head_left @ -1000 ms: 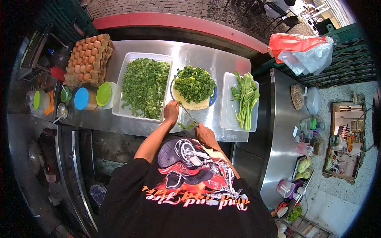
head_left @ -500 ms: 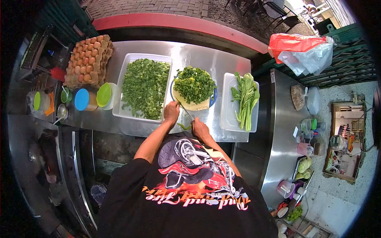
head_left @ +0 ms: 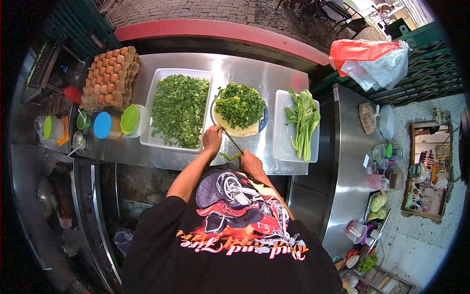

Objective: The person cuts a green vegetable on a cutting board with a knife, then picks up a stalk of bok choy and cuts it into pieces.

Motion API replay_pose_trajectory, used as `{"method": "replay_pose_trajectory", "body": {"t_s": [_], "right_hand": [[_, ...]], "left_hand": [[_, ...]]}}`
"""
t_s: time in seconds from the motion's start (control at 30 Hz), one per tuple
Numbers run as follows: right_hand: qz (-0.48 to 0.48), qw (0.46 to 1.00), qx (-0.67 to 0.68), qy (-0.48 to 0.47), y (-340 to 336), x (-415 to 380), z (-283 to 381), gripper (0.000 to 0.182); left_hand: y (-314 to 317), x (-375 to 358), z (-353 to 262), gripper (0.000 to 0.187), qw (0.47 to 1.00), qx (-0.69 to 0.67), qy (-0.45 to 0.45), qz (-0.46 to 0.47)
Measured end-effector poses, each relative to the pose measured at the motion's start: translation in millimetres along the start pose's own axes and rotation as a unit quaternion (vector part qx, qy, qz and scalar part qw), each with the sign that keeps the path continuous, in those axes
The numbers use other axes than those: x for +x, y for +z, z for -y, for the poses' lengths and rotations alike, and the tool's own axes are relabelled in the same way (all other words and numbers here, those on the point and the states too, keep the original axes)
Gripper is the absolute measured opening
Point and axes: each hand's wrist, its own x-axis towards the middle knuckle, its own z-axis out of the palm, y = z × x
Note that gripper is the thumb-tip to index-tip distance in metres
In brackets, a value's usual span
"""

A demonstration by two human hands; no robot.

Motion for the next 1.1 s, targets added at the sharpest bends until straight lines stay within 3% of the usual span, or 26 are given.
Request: {"method": "replay_pose_trajectory", "body": {"t_s": [0.23, 0.5, 0.63, 0.9, 0.97, 1.1], "right_hand": [[-0.021, 1.000, 0.008, -0.002, 25, 37, 4, 0.026], [-0.024, 1.000, 0.000, 0.010, 16, 12, -7, 0.025], [-0.043, 0.998, -0.010, 0.050, 10, 7, -12, 0.026], [-0.038, 0.998, -0.006, 0.043, 0, 7, 1, 0.028], [-0.041, 0.999, 0.000, 0.036, -3, 7, 6, 0.029], [-0.020, 0.999, -0.004, 0.026, -3, 7, 7, 0.028]], "left_hand": [[-3, 2, 0, 0.011, 0.999, 0.020, -0.041, 0.028], [-2, -6, 1, 0.013, 0.998, 0.034, -0.022, 0.048], [-3, -6, -1, 0.013, 0.999, 0.027, -0.016, 0.037], [4, -7, 6, 0.016, 0.997, -0.046, -0.062, 0.011], [3, -8, 5, 0.013, 1.000, -0.010, -0.004, -0.015], [1, -6, 3, 0.008, 1.000, -0.017, -0.009, -0.017]]}}
